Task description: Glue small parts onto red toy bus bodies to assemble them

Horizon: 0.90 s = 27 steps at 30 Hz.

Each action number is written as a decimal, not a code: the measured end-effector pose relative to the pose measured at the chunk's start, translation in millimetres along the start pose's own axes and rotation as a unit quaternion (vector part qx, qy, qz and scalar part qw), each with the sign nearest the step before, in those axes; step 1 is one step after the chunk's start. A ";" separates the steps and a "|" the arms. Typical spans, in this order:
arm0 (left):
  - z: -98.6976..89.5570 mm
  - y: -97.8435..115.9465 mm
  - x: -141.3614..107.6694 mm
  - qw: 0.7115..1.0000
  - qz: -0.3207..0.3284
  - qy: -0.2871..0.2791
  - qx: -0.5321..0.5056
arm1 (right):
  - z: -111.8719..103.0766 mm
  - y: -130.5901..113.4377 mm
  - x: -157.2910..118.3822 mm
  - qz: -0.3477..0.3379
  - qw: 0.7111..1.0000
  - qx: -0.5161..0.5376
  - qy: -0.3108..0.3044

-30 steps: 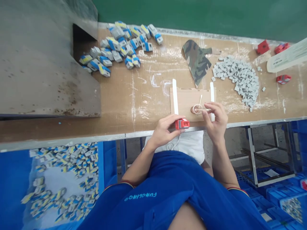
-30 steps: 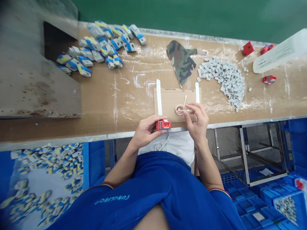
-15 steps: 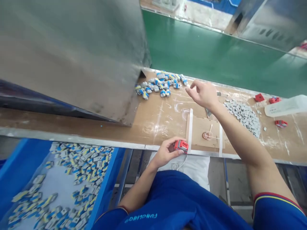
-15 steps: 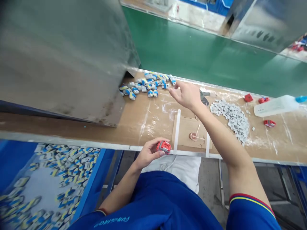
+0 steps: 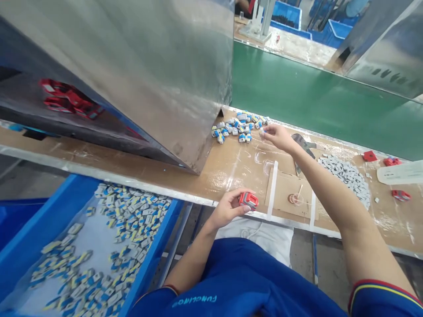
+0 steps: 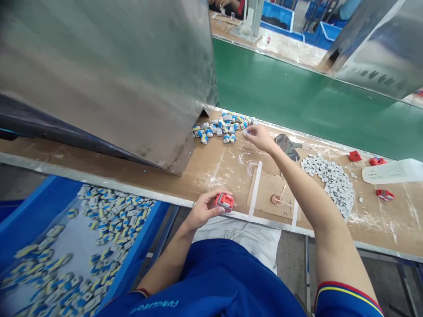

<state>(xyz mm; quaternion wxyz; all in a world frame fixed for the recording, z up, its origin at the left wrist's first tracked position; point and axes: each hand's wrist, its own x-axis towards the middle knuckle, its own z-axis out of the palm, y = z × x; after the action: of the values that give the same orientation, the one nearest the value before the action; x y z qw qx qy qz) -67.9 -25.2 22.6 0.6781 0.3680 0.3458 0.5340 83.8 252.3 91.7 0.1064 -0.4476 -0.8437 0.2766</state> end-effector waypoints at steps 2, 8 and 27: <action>0.1 4.0 6.3 1.000 0.023 -0.014 -0.002 | -9.6 -5.6 -35.4 -0.007 0.984 0.174 -0.018; 13.7 13.8 29.3 0.997 0.080 -0.023 -0.009 | -26.0 -36.2 -154.8 0.000 0.878 0.478 -0.022; 63.7 8.8 39.7 0.989 0.134 -0.042 0.047 | 16.7 -57.8 -262.8 -0.044 0.944 0.211 0.248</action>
<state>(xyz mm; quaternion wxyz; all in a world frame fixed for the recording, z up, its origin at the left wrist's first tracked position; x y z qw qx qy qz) -9.5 6.7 58.4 0.5962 0.4645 0.2897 0.5872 188.0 6.3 128.3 0.4164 -0.4322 -0.7316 0.3233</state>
